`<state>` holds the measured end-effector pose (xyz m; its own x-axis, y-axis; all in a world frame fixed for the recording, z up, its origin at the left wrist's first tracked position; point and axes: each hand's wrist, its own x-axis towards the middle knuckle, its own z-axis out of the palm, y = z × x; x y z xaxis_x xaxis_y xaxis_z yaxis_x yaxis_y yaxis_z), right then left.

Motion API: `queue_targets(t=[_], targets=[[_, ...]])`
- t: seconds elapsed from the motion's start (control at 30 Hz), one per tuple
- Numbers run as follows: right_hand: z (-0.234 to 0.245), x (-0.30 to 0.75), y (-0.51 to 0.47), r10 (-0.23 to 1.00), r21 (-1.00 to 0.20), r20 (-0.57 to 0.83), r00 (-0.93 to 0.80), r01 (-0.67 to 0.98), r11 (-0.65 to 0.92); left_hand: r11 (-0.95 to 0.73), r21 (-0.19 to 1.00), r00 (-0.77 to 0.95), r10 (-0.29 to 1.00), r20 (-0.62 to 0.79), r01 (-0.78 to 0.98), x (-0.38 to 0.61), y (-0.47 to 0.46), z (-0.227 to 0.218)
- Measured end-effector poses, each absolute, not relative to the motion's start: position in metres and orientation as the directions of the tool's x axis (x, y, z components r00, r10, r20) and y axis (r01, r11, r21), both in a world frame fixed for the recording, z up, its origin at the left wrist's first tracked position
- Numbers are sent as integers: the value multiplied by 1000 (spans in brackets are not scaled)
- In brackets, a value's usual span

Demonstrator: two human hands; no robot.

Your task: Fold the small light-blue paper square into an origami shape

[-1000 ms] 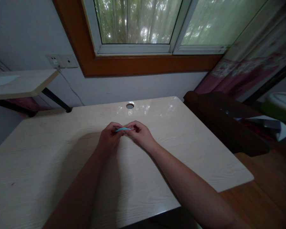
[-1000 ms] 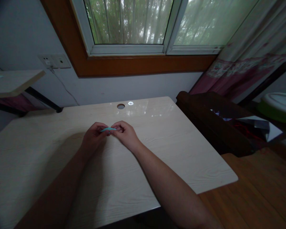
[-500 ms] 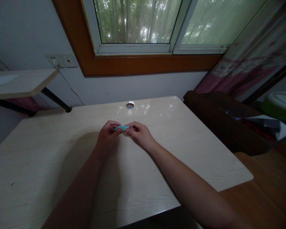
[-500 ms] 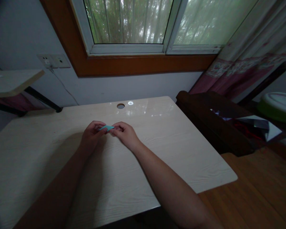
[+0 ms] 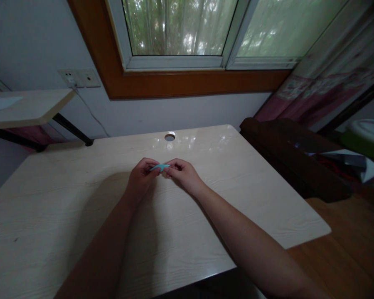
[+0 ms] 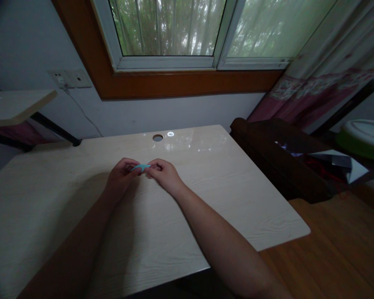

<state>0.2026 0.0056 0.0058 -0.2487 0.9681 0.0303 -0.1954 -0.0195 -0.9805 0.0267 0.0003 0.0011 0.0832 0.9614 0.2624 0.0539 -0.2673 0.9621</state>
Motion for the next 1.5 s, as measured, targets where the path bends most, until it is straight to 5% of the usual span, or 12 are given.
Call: queue_targets(t=[0.7, 1.5], targets=[[3, 202, 7, 966, -983, 24, -257, -185, -24, -271, 954, 98, 961, 260, 128, 25, 3, -3], [2, 205, 10, 963, -983, 57, -263, -184, 9, -205, 979, 123, 972, 201, 13, 26, 5, -3]])
